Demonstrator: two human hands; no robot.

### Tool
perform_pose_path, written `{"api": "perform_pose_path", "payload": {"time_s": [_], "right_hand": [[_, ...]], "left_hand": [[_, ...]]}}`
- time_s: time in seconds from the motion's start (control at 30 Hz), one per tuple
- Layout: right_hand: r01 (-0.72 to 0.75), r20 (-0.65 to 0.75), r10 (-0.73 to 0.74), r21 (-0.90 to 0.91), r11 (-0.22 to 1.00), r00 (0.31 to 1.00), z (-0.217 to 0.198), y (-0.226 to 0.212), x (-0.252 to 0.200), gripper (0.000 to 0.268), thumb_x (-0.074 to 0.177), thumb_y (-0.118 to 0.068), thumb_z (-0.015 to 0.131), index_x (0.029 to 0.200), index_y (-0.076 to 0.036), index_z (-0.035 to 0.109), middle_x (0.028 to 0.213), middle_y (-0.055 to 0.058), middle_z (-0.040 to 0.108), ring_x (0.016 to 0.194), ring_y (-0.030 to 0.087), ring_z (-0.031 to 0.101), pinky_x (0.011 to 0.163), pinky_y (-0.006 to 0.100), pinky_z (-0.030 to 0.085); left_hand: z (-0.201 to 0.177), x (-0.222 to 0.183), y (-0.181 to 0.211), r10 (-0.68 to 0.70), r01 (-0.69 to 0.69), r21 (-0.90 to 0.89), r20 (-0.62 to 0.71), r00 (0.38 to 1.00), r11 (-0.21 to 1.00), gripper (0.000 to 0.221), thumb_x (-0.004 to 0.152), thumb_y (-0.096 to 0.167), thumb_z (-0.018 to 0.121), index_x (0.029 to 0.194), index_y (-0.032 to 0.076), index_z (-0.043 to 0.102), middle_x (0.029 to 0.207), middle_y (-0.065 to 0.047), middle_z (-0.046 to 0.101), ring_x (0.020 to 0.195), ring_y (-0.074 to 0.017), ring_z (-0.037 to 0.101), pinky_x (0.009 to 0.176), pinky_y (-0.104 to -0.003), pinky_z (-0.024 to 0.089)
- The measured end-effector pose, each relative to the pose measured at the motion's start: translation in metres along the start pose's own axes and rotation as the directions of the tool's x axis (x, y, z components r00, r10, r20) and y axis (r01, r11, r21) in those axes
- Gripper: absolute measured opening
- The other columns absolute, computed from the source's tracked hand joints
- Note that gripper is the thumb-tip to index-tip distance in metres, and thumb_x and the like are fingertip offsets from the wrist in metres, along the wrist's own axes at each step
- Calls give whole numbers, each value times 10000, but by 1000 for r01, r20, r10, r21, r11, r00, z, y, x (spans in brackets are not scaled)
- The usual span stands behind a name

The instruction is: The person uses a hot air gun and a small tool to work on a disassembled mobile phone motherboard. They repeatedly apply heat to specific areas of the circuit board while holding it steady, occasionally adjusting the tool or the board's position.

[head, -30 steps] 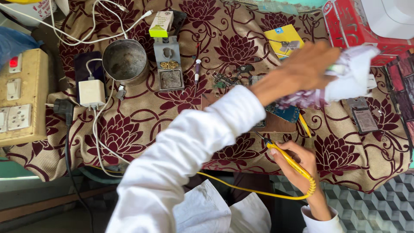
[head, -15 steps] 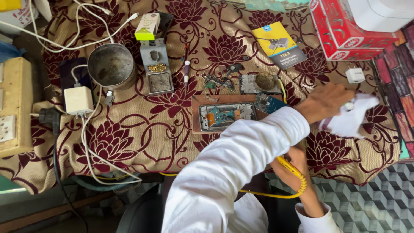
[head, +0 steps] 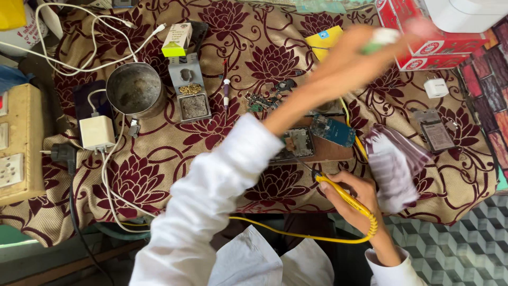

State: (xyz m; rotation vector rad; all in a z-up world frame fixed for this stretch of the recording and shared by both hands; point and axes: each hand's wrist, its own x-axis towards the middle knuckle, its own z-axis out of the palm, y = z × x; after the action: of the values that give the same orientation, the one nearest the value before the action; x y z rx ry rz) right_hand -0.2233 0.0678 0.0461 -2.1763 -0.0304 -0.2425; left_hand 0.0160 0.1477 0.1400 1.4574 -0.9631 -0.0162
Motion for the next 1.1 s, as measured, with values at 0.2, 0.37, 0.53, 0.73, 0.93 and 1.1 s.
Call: {"api": "perform_pose_path", "payload": {"time_s": [0.2,0.37,0.53,0.73,0.93,1.1], "right_hand": [[1,5,-1,18,1000,1000,1,4,-3,170,853,-95,773,966,18,716,774,25,760,662,4,602,541,188,463],[-5,3,5,40,999,1000,3,7,-3,158,868,-100,767,978,7,729,757,27,748,669,-1,602,544,188,449],[-19,-2,20,33,999,1000,4,12,-3,146,869,-97,765,961,7,719,729,12,737,628,-14,564,510,180,414],[-30,13,29,49,998,999,2,11,-4,159,863,-81,758,987,15,731,744,12,748,624,-14,560,512,180,414],[-45,13,44,61,997,999,3,12,-4,161,867,-78,756,992,18,725,786,19,772,647,-22,585,524,174,431],[-18,9,18,42,999,1000,3,12,-4,165,861,-88,764,976,22,718,786,9,769,642,-20,578,523,170,431]], "left_hand": [[-97,-114,0,-226,78,-404,-332,916,912,629,978,582,564,565,169,332,526,65,267,472,-118,276,488,-292,233],[-102,-184,-31,-271,22,-596,-332,904,803,556,997,509,479,594,171,298,535,30,263,524,-162,252,527,-324,245],[-101,-216,-55,-245,23,-678,-234,941,735,488,1028,436,350,621,175,293,554,10,270,559,-170,236,562,-338,256],[-86,-226,-70,-200,-76,-683,-315,928,727,459,1023,377,288,620,159,303,544,-21,288,557,-190,237,566,-347,280],[-78,-221,-86,-248,18,-545,-352,903,839,435,991,360,313,614,144,289,543,-20,269,560,-203,260,604,-372,303],[-79,-219,-87,-253,79,-476,-313,915,876,443,983,374,285,611,136,254,537,-31,258,546,-200,277,589,-372,316]]}}
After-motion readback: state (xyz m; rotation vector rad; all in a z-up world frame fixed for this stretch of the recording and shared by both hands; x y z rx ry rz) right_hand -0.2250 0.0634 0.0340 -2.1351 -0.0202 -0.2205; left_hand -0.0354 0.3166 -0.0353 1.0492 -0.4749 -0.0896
